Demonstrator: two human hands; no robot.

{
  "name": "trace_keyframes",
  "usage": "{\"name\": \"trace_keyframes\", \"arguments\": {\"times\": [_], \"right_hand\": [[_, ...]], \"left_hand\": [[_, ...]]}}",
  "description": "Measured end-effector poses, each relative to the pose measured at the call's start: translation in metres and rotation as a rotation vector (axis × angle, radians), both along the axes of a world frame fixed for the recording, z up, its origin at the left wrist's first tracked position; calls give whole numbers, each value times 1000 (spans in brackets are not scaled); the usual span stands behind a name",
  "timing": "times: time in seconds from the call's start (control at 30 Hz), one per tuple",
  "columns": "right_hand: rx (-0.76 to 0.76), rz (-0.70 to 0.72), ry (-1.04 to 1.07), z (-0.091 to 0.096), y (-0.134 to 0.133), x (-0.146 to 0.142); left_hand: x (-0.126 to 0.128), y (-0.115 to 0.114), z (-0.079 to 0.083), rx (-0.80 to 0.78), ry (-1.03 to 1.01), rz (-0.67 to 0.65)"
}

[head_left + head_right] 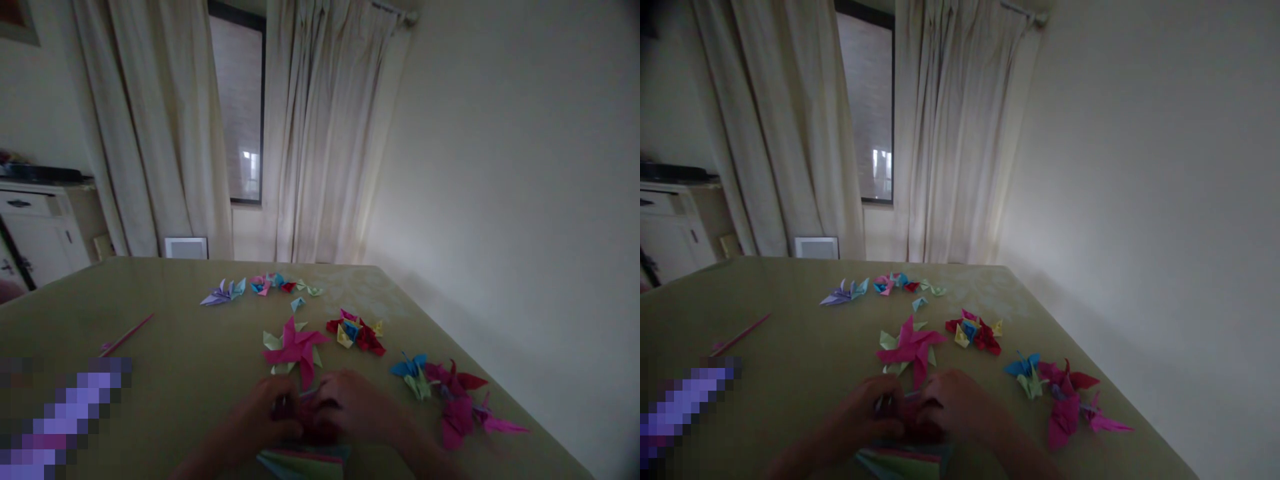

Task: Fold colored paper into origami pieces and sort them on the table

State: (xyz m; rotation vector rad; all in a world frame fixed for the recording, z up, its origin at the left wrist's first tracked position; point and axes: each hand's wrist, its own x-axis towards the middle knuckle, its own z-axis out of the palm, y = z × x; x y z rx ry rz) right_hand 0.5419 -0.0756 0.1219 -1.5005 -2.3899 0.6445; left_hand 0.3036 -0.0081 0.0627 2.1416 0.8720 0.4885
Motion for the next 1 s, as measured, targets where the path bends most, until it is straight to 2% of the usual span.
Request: {"name": "trace_keyframes", "arguments": {"times": [0.07,0.1,0.13,0.23,0.33,0.43,0.57,0.67,0.73,0.87,1.0], "right_hand": [[8,-29,-9,15,3,4],[30,-51,-3,21,7,7],[64,-77,8,26,13,10],[170,-121,15,31,40,17],[231,-159,-51,23,79,20],[234,-172,-129,11,122,22],[216,-177,-227,-5,180,18],[199,-207,-294,-18,215,8],[186,-211,-329,-24,228,0],[198,-221,-339,-20,228,3],[269,-306,-263,6,198,43]], "left_hand": [[3,20,11,51,-66,27],[5,36,17,99,-86,84],[5,54,22,144,-90,163],[-3,114,30,266,-85,517],[-19,161,19,294,-75,847],[-31,186,-2,343,18,1028],[-33,204,-20,485,154,1053],[-34,214,-21,452,146,1117],[-36,218,-19,417,147,1149],[-45,222,-16,331,178,1131],[-52,225,-15,263,192,1073]]}}
